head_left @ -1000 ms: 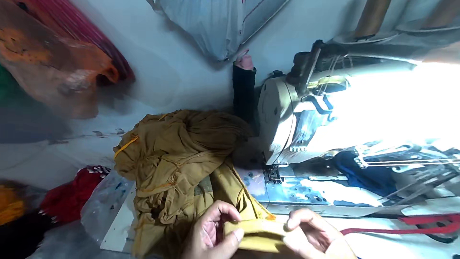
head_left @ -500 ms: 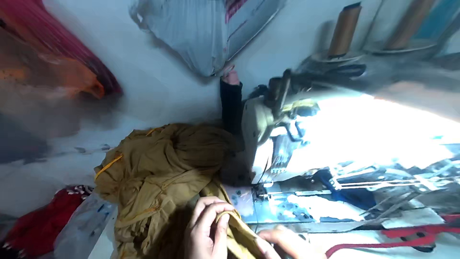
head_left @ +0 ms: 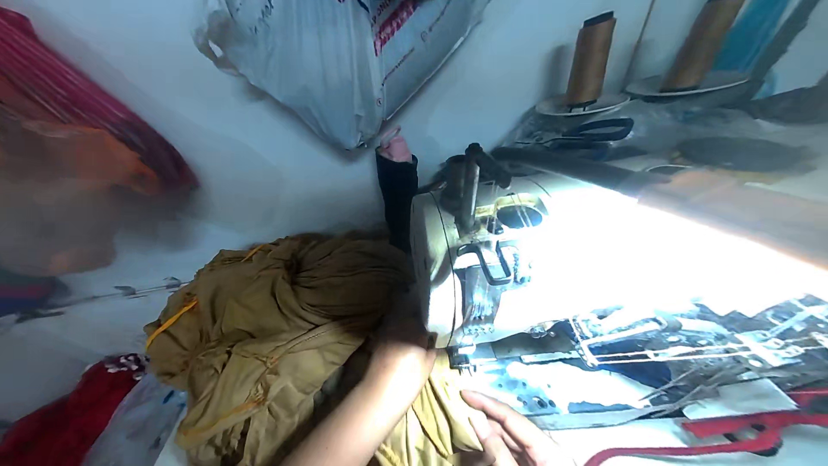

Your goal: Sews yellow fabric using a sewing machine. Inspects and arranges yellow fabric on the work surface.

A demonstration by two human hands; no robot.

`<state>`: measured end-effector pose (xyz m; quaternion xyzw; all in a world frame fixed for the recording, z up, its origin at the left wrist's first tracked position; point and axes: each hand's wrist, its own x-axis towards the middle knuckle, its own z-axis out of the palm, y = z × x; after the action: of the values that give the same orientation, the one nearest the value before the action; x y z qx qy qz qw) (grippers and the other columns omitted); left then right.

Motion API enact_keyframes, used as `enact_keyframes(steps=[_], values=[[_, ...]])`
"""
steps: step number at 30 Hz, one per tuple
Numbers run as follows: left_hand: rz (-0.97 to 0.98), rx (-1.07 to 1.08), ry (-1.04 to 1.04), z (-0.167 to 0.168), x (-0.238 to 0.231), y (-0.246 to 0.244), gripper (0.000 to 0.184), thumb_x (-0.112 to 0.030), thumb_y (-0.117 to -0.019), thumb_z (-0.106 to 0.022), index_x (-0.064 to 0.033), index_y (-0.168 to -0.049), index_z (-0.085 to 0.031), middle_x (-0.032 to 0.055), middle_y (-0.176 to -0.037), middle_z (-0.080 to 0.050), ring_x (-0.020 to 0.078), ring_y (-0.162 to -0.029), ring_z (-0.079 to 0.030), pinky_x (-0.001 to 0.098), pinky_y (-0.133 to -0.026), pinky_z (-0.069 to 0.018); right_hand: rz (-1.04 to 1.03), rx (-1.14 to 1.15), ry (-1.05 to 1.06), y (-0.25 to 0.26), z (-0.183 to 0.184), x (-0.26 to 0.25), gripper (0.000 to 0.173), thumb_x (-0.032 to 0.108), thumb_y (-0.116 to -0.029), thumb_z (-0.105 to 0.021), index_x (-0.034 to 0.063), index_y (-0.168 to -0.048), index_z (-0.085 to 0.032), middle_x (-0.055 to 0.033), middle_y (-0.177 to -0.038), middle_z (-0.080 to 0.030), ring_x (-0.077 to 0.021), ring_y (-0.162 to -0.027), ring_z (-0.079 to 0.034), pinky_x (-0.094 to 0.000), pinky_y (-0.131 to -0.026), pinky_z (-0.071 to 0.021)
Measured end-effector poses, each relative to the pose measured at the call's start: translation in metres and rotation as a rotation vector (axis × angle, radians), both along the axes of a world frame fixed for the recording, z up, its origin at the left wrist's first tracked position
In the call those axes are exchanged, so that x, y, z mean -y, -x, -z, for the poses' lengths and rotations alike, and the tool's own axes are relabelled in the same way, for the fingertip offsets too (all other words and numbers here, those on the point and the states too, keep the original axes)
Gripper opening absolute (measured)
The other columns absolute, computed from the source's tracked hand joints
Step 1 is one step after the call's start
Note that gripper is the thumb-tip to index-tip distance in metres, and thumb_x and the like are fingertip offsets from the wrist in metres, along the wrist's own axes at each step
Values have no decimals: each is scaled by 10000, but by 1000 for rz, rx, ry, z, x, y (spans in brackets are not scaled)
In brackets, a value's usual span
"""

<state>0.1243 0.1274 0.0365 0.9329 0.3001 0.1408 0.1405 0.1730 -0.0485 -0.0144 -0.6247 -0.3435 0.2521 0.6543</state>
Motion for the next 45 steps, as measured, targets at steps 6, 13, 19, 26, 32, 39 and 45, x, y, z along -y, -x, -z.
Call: enact_keyframes(steps=[6, 13, 19, 26, 32, 39, 45], values=[[-43, -67, 144, -12, -10, -6, 465, -294, -957, -682, 13, -1302, -620, 205, -1269, -657, 310, -1227, -613, 470, -1056, -462, -19, 19, -12, 2, 1, 2, 316, -11, -1006, -523, -92, -1293, -626, -80, -884, -744, -60, -671, -678, -242, -633, -590], [7, -31, 186, -17, -13, -5, 381, -242, -955, -694, -10, -1255, -656, 184, -1211, -683, 284, -1176, -638, 462, -1023, -482, -34, -35, -25, 0, 2, -1, 344, -13, -1018, -526, -86, -1346, -597, -79, -953, -770, -77, -684, -707, -253, -643, -612], [222, 510, -30, 5, -5, 38, 158, -189, -968, -633, -102, -969, -765, 20, -960, -749, 70, -919, -705, 239, -845, -576, -100, -22, 16, -9, -4, 3, 354, -4, -1016, -517, -61, -1355, -602, -67, -946, -762, -68, -681, -701, -254, -643, -610], [543, 266, 52, 1, -8, 59, 217, -180, -1042, -561, -114, -1068, -766, 83, -1234, -700, 169, -1146, -650, 308, -1015, -510, -218, 254, 125, -27, -15, 11, 324, 94, -1054, -500, 5, -1316, -669, -92, -1090, -758, -98, -701, -700, -294, -657, -604], [629, -48, 72, -54, -36, 55, 319, -261, -1083, -489, -95, -1147, -753, 54, -1070, -757, 145, -1011, -714, 371, -926, -560, -205, 755, 96, -46, -32, 1, 205, 234, -934, -723, 47, -1009, -760, -142, -988, -673, -263, -887, -670, -418, -764, -572], [595, 24, -212, -43, -38, 56, 289, -266, -945, -681, -63, -1147, -719, 109, -969, -752, 246, -897, -735, 462, -798, -593, -357, 573, -134, -64, -13, -22, 216, 217, -923, -735, 24, -1015, -704, -70, -987, -726, -91, -932, -685, -244, -835, -563], [563, 369, -574, -8, -30, 57, 221, -174, -994, -562, -98, -1079, -752, 88, -980, -749, 202, -879, -733, 332, -764, -605, -359, 588, -80, -59, -12, -24, 208, 240, -965, -676, 69, -1051, -757, -36, -912, -746, -65, -816, -694, -239, -759, -576]])
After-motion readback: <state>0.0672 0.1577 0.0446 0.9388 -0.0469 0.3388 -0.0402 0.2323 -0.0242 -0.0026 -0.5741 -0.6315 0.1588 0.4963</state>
